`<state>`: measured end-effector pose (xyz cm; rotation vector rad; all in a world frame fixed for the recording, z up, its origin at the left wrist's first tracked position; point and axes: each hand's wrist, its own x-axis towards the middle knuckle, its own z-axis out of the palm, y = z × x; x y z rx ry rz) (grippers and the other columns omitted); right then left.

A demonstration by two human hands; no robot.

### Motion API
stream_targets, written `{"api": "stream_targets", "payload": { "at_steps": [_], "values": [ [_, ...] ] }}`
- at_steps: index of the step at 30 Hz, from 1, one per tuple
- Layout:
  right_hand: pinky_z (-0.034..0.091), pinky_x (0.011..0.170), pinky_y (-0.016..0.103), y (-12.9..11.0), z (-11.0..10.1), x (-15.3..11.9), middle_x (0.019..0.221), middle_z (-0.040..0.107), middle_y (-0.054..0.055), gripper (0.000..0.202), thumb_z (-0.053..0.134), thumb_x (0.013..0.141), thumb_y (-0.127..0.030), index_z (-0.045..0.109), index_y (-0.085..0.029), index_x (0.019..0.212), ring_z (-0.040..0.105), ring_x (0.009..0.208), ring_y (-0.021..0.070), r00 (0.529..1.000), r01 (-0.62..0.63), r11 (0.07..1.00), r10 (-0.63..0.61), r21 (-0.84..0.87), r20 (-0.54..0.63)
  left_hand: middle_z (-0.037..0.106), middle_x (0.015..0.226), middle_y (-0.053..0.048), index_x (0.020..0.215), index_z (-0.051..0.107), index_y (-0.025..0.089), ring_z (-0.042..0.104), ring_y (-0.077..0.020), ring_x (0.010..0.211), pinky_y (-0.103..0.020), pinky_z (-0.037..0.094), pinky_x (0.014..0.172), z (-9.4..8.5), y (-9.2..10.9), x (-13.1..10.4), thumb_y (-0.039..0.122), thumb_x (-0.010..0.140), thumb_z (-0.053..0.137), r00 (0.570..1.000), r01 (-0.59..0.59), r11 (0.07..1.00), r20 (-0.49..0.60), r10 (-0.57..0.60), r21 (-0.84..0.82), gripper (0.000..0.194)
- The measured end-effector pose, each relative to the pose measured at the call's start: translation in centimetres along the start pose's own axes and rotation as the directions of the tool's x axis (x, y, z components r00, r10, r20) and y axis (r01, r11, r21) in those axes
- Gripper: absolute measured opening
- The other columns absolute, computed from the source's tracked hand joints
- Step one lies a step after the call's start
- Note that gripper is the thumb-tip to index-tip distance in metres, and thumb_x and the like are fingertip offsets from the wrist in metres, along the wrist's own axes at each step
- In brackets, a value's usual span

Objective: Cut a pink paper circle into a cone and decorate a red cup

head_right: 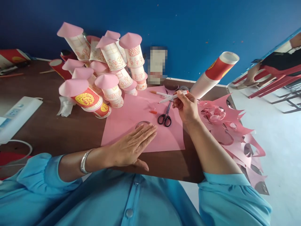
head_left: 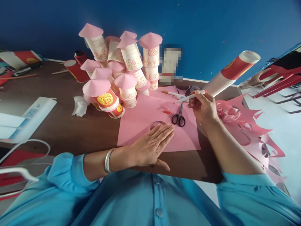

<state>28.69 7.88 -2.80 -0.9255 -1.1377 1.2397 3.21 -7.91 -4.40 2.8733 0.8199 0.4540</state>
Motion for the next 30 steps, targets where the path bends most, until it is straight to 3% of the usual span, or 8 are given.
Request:
{"api": "stream_targets", "payload": {
  "at_steps": [4,9,13,16,20,25,30],
  "values": [
    [0.047,0.045,0.024,-0.1,0.5,-0.3,0.06,0.056,-0.005,0.038,0.09,0.074,-0.054,0.07,-0.022,0.081,0.05,0.049,0.009,1.0,-0.014,1.0,0.014,-0.012,0.028,0.028,0.167,-0.036,0.164,0.009,-0.004,0.018,-0.04,0.163,-0.056,0.024,0.131,1.2,-1.1,-0.4,0.09,0.082,0.047,0.999,-0.003,0.997,0.034,0.006,-0.083,0.13],
    [0.048,0.046,0.024,-0.1,1.4,-1.1,0.06,0.057,-0.004,0.04,0.089,0.075,-0.056,0.071,-0.021,0.083,0.052,0.051,0.0102,0.995,-0.046,0.998,0.05,-0.042,0.082,0.028,0.166,-0.038,0.164,0.01,-0.001,0.022,-0.0428,0.162,-0.057,0.028,0.129,1.5,-1.3,-0.7,0.088,0.08,0.057,0.996,0.007,0.983,0.09,0.009,-0.185,0.131],
    [0.046,0.046,0.025,-0.6,2.9,-2.1,0.059,0.058,-0.003,0.038,0.083,0.084,-0.057,0.069,-0.021,0.084,0.054,0.05,0.0117,0.967,-0.072,0.989,0.101,-0.13,0.232,0.029,0.166,-0.038,0.163,0.013,-0.002,0.023,-0.0434,0.161,-0.059,0.027,0.129,1.3,-1.1,-0.5,0.085,0.078,0.064,0.995,0.04,0.971,0.096,-0.017,-0.238,0.132],
    [0.045,0.048,0.025,-1.2,4.6,-2.3,0.062,0.058,-0.002,0.037,0.076,0.092,-0.055,0.067,-0.02,0.084,0.054,0.053,0.0113,0.901,-0.05,0.973,0.141,-0.223,0.41,0.029,0.166,-0.038,0.163,0.014,-0.002,0.023,-0.0421,0.162,-0.057,0.027,0.13,1.0,-0.9,-0.3,0.084,0.078,0.065,0.995,0.051,0.969,0.1,-0.027,-0.241,0.132],
    [0.043,0.051,0.024,-1.5,7.2,-1.5,0.063,0.056,-0.003,0.042,0.072,0.093,-0.059,0.066,-0.018,0.086,0.052,0.056,0.0102,0.798,-0.016,0.949,0.201,-0.314,0.568,0.031,0.166,-0.037,0.161,0.02,-0.005,0.023,-0.0404,0.162,-0.053,0.025,0.131,0.5,-0.7,-0.2,0.087,0.078,0.061,0.994,0.057,0.976,0.107,-0.036,-0.211,0.13],
    [0.041,0.051,0.023,-0.3,9.3,0.2,0.064,0.056,-0.004,0.046,0.071,0.093,-0.061,0.064,-0.017,0.084,0.049,0.055,0.0088,0.702,-0.024,0.92,0.294,-0.391,0.649,0.032,0.166,-0.035,0.159,0.027,-0.005,0.025,-0.0405,0.162,-0.053,0.022,0.132,0.5,-0.7,-0.1,0.089,0.08,0.057,0.992,0.069,0.98,0.113,-0.049,-0.189,0.126],
    [0.039,0.052,0.023,0.8,9.8,0.9,0.063,0.055,-0.005,0.042,0.069,0.095,-0.057,0.065,-0.016,0.084,0.047,0.054,0.0076,0.62,-0.004,0.896,0.35,-0.444,0.702,0.033,0.166,-0.035,0.158,0.03,-0.005,0.028,-0.0406,0.161,-0.053,0.022,0.132,0.6,-0.7,-0.1,0.087,0.082,0.056,0.993,0.068,0.979,0.105,-0.048,-0.194,0.123]
  ]
}}
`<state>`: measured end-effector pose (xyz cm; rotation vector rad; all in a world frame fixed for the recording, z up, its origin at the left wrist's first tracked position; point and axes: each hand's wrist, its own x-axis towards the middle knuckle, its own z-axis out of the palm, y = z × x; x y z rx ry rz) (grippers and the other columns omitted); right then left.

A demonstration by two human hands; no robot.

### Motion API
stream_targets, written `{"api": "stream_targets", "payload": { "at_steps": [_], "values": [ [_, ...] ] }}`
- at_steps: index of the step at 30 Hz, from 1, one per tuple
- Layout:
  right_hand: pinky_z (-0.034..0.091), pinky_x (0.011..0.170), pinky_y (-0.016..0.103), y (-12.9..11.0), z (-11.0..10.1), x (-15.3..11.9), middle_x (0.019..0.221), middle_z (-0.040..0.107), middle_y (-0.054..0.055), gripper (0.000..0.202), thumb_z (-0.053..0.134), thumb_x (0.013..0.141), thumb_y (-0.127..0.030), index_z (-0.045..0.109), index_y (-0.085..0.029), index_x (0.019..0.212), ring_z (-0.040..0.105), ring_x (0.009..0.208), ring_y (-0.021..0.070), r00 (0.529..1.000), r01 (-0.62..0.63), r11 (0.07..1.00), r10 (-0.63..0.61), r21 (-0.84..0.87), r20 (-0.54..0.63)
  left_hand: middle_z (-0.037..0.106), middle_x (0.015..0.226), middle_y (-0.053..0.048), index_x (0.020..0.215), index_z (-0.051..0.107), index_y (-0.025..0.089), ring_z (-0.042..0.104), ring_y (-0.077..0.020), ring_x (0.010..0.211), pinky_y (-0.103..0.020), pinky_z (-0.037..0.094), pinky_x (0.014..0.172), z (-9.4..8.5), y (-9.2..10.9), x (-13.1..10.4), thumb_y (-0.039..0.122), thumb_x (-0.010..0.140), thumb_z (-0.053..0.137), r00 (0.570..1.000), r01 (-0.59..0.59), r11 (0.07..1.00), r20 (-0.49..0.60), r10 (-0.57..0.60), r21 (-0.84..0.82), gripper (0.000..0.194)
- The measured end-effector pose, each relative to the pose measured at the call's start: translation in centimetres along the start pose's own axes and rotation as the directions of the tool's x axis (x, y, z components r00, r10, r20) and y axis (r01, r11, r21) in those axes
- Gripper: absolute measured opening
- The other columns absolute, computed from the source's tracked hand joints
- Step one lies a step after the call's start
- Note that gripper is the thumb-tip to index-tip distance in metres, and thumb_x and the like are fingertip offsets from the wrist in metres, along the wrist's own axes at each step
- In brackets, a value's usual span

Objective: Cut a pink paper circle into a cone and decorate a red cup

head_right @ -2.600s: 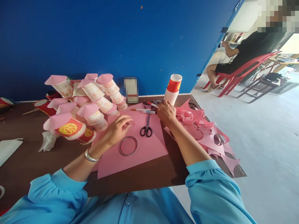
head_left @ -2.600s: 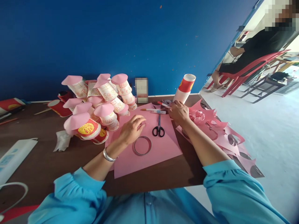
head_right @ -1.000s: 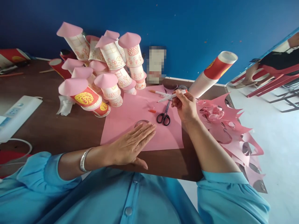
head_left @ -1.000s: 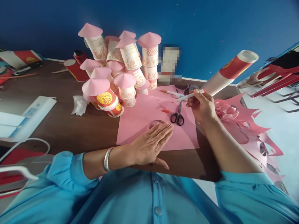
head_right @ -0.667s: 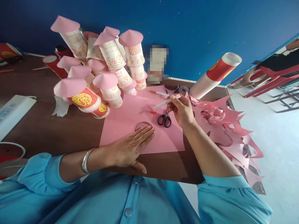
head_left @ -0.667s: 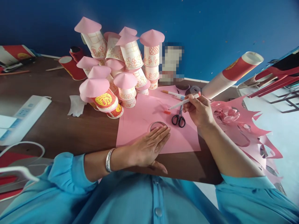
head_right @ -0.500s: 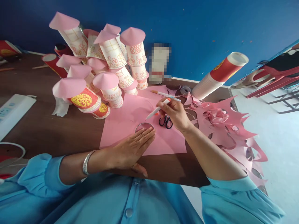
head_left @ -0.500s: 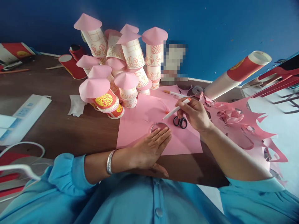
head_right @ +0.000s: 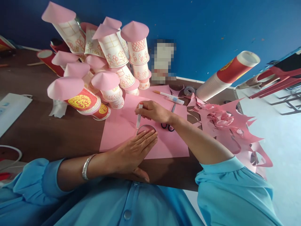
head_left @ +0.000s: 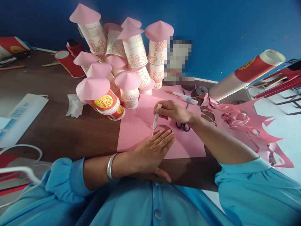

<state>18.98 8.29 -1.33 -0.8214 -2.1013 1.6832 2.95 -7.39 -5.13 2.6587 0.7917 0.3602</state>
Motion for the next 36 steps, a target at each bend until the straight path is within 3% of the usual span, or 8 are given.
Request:
{"api": "stream_targets", "payload": {
  "at_steps": [8,12,17,22,30,36],
  "values": [
    [0.038,0.052,0.023,0.2,0.0,0.3,0.063,0.054,-0.006,0.041,0.067,0.096,-0.055,0.062,-0.018,0.08,0.046,0.053,0.0075,0.998,0.01,1.0,-0.009,-0.021,0.057,0.032,0.167,-0.034,0.159,0.028,-0.003,0.027,-0.041,0.161,-0.055,0.023,0.132,-0.2,0.1,0.0,0.087,0.083,0.054,1.0,0.011,0.999,0.005,-0.011,-0.03,0.121],
    [0.04,0.054,0.023,0.2,-0.3,0.1,0.063,0.055,-0.005,0.042,0.066,0.096,-0.056,0.062,-0.018,0.079,0.047,0.054,0.0077,1.0,0.003,0.999,-0.001,-0.053,0.029,0.033,0.166,-0.036,0.158,0.029,-0.005,0.027,-0.0417,0.16,-0.055,0.023,0.132,-0.5,0.1,0.2,0.086,0.084,0.054,0.999,0.011,1.0,0.034,-0.01,-0.02,0.12],
    [0.04,0.052,0.023,0.6,-1.0,-1.1,0.063,0.057,-0.004,0.044,0.071,0.092,-0.06,0.063,-0.018,0.082,0.048,0.053,0.0079,0.997,-0.026,0.999,0.025,-0.019,-0.08,0.032,0.166,-0.035,0.16,0.027,-0.001,0.028,-0.0433,0.16,-0.058,0.025,0.131,-0.1,-0.2,0.2,0.086,0.082,0.058,0.999,0.014,0.999,0.041,-0.013,-0.038,0.121],
    [0.039,0.049,0.022,1.3,-1.2,-3.4,0.064,0.057,-0.004,0.047,0.07,0.09,-0.064,0.063,-0.018,0.085,0.049,0.054,0.0086,0.971,-0.041,0.999,0.041,0.004,-0.236,0.032,0.165,-0.038,0.163,0.017,0.0,0.028,-0.0445,0.159,-0.059,0.027,0.129,0.7,-0.6,0.0,0.088,0.073,0.064,1.0,-0.007,0.999,0.02,0.008,-0.043,0.135],
    [0.04,0.048,0.025,1.4,0.0,-7.6,0.063,0.058,-0.004,0.049,0.065,0.093,-0.068,0.065,-0.019,0.091,0.051,0.052,0.0106,0.901,-0.049,0.999,0.038,-0.015,-0.432,0.03,0.166,-0.037,0.166,0.002,0.005,0.025,-0.0421,0.16,-0.059,0.03,0.128,0.2,-0.7,0.0,0.081,0.076,0.068,1.0,-0.024,0.999,0.014,0.025,-0.04,0.136],
    [0.047,0.061,0.028,1.4,1.8,-10.7,0.072,0.068,0.001,0.042,0.06,0.099,-0.061,0.068,-0.021,0.09,0.057,0.06,0.0137,0.812,-0.077,0.979,-0.049,-0.19,-0.582,0.024,0.17,-0.034,0.168,-0.009,0.012,0.021,-0.0414,0.162,-0.06,0.03,0.128,0.2,-0.8,-0.2,0.076,0.077,0.073,0.999,-0.011,0.999,0.031,0.012,-0.048,0.138]
  ]
}}
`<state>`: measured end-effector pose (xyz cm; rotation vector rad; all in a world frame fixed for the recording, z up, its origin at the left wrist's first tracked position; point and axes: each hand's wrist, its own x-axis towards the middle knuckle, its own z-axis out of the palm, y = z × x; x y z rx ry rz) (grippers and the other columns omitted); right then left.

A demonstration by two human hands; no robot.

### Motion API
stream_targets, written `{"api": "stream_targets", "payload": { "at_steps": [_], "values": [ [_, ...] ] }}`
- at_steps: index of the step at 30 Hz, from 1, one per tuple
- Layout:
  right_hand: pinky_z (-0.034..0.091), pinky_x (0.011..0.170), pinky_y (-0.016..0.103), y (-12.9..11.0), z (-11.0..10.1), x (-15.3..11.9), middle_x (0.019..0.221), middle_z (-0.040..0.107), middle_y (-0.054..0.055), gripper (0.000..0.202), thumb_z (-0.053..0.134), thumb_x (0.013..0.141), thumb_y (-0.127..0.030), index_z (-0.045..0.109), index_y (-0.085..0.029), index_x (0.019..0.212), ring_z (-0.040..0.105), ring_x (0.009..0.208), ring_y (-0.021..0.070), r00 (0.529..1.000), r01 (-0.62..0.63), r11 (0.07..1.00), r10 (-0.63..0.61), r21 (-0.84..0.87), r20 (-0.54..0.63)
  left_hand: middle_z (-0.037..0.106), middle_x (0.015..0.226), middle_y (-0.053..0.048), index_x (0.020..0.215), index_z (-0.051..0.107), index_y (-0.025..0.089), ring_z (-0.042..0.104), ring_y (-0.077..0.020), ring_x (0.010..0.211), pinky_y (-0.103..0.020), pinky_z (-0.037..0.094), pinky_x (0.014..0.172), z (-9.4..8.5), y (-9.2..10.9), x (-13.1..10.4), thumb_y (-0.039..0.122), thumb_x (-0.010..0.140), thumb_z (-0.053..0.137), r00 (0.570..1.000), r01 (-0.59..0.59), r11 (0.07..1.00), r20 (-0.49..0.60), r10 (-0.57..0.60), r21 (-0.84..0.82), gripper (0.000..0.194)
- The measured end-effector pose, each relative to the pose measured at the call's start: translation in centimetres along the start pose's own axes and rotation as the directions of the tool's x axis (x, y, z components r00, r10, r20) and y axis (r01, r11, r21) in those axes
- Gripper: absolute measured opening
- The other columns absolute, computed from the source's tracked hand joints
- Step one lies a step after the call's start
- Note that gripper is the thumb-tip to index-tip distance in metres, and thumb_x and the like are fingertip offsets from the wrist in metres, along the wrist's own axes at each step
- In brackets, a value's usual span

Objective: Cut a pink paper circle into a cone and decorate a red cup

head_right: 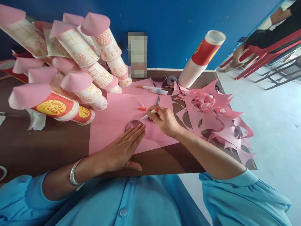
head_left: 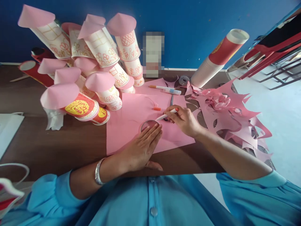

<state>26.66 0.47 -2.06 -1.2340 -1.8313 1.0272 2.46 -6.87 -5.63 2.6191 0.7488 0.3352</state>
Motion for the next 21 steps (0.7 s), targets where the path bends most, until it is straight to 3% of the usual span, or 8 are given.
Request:
{"api": "stream_targets", "payload": {
  "at_steps": [5,12,21],
  "values": [
    [0.045,0.062,0.028,0.1,-0.1,-2.7,0.072,0.068,0.001,0.034,0.057,0.102,-0.051,0.068,-0.021,0.091,0.058,0.06,0.0142,0.996,-0.01,0.996,0.002,-0.09,-0.085,0.023,0.17,-0.034,0.167,-0.013,0.012,0.015,-0.042,0.162,-0.062,0.03,0.127,0.1,-0.2,-0.1,0.077,0.082,0.065,1.0,-0.016,0.999,0.013,0.016,0.036,0.133],
    [0.047,0.064,0.028,-0.2,0.3,-5.4,0.072,0.067,0.001,0.029,0.055,0.103,-0.047,0.069,-0.022,0.097,0.062,0.064,0.0163,0.988,-0.037,0.996,0.024,-0.085,-0.15,0.026,0.169,-0.035,0.167,-0.014,0.011,0.019,-0.043,0.161,-0.062,0.033,0.126,0.1,-0.4,0.1,0.08,0.086,0.057,0.999,-0.038,0.995,-0.007,0.038,0.089,0.128],
    [0.051,0.068,0.029,-0.5,1.3,-9.1,0.083,0.073,0.003,0.02,0.052,0.106,-0.037,0.066,-0.024,0.098,0.068,0.07,0.0174,0.984,0.01,0.99,-0.035,-0.142,-0.176,0.02,0.17,-0.036,0.167,-0.014,0.013,0.02,-0.0456,0.161,-0.066,0.035,0.123,0.2,-0.6,0.0,0.077,0.087,0.06,0.999,-0.04,0.997,0.025,0.038,0.071,0.127]
  ]
}}
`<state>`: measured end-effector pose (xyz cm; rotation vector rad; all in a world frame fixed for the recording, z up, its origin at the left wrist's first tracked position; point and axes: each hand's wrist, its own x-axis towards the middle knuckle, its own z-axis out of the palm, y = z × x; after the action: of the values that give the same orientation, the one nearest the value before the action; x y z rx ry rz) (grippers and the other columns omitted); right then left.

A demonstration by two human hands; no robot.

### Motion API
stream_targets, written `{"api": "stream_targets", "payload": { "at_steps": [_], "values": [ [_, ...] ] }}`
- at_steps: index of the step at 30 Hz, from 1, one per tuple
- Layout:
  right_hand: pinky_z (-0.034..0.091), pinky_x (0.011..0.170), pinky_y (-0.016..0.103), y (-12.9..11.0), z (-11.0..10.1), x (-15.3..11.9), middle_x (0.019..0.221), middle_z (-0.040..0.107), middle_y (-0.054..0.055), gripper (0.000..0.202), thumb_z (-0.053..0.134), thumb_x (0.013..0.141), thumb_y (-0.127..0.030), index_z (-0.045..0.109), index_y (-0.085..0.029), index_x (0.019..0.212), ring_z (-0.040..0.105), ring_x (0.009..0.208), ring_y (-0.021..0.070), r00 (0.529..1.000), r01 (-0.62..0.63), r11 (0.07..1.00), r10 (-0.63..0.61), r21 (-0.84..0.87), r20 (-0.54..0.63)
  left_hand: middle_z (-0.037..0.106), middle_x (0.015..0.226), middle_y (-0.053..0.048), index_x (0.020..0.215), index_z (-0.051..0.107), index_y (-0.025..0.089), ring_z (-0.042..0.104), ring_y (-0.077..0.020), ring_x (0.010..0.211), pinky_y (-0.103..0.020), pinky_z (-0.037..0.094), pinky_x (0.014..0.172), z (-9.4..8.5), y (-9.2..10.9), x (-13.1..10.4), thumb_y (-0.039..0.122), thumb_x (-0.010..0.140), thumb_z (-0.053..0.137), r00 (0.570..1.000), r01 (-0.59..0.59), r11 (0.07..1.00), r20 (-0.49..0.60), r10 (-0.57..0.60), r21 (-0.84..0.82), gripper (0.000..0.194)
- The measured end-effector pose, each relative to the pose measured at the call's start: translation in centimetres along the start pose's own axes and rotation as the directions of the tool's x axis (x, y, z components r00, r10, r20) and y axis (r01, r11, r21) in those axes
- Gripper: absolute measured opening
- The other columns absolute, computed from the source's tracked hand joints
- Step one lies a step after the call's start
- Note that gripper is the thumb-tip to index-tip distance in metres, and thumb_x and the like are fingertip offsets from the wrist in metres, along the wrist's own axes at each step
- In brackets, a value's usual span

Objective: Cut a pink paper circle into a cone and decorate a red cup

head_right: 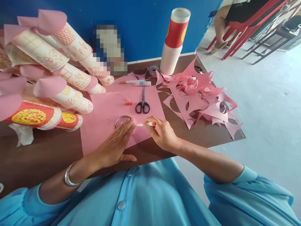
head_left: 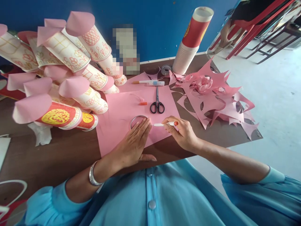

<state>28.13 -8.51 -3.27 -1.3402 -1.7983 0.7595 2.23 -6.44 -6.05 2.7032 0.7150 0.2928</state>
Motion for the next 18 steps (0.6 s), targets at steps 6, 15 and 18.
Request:
{"api": "stream_targets", "payload": {
  "at_steps": [6,15,18],
  "values": [
    [0.055,0.068,0.029,-0.6,1.2,-1.7,0.094,0.076,0.005,0.013,0.051,0.106,-0.026,0.064,-0.025,0.106,0.071,0.074,0.0183,0.984,0.171,0.984,-0.173,-0.058,-0.031,0.019,0.17,-0.037,0.166,-0.016,0.011,0.019,-0.0451,0.161,-0.065,0.034,0.124,-0.3,0.1,0.1,0.081,0.087,0.055,1.0,0.003,1.0,0.018,-0.003,0.005,0.127],
    [0.055,0.058,0.033,-2.0,-1.1,-2.6,0.081,0.073,0.005,0.028,0.05,0.103,-0.015,0.06,-0.028,0.126,0.068,0.063,0.02,0.909,0.348,0.932,-0.361,-0.097,-0.206,0.022,0.17,-0.035,0.168,-0.003,0.01,0.022,-0.0456,0.161,-0.064,0.034,0.126,-0.8,0.1,0.2,0.08,0.087,0.055,1.0,0.02,0.999,0.018,-0.019,-0.035,0.122],
    [0.058,0.062,0.035,-1.9,-1.9,-1.9,0.09,0.076,0.009,0.035,0.05,0.099,-0.01,0.058,-0.021,0.131,0.07,0.072,0.0217,0.816,0.503,0.801,-0.564,-0.325,-0.126,0.025,0.171,-0.032,0.168,0.006,0.012,0.025,-0.0448,0.16,-0.065,0.035,0.126,-1.3,0.1,0.2,0.072,0.093,0.055,0.998,0.053,0.994,0.032,-0.05,-0.097,0.107]
  ]
}}
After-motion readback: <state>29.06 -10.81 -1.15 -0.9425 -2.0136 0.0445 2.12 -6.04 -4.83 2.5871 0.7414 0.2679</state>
